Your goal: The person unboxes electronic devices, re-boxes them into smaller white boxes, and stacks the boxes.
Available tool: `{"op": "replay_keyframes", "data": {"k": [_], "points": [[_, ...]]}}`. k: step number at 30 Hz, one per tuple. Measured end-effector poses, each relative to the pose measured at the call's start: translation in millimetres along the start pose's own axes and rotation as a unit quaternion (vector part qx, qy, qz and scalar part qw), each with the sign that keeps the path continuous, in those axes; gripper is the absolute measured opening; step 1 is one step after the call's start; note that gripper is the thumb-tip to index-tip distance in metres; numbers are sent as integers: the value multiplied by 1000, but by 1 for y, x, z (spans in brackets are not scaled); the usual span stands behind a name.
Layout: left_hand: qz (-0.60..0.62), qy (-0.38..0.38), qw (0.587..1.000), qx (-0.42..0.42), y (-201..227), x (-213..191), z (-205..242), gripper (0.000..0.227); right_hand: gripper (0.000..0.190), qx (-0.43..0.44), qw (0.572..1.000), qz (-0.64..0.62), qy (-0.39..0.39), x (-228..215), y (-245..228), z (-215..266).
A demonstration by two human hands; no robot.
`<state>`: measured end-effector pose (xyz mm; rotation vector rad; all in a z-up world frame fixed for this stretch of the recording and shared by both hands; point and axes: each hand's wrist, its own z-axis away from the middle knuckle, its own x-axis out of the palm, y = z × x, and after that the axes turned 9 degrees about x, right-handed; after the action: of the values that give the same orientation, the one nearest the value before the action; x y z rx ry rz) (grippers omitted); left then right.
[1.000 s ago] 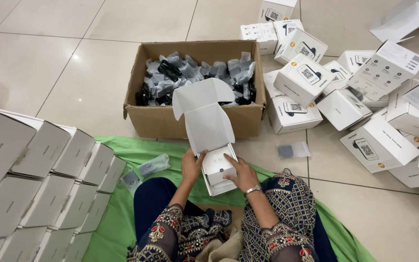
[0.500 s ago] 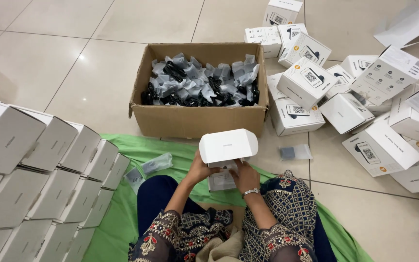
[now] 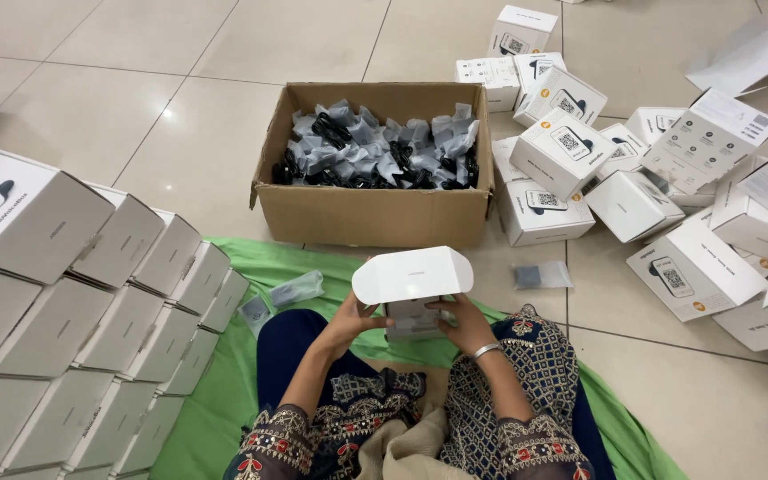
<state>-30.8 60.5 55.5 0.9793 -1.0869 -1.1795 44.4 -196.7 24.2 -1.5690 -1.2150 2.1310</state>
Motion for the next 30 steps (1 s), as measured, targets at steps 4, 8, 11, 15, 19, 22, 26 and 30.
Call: {"op": "replay_keyframes", "data": {"k": [4,8,11,15,19,22,26,30], "points": [[20,11,1000,-8,-2,-5,4,115,34,22,997,-68,15,-13,2,5],[15,17,1000,8,6,-13,8,92,40,66,997,-21,34,-30,-16,12],[-2,32,999,2,5,-21,1,76,37,90,995,6,43,-33,-22,14],[-9,80,997,-11,-8,-32,-21,64,35,162,984,-47,64,-26,-10,12],[-49,142,989,-19,2,-27,-44,68,27,206,961,-137,120,4,69,-11],[-93,169,981,-36,20,-9,-51,79,28,191,881,-424,94,10,88,-21],[-178,138,972,-71,-36,-3,-75,104,46,268,856,-437,73,-4,47,-13],[-402,134,904,-63,-127,13,-68,82,71,257,951,-170,9,6,44,-21]]}}
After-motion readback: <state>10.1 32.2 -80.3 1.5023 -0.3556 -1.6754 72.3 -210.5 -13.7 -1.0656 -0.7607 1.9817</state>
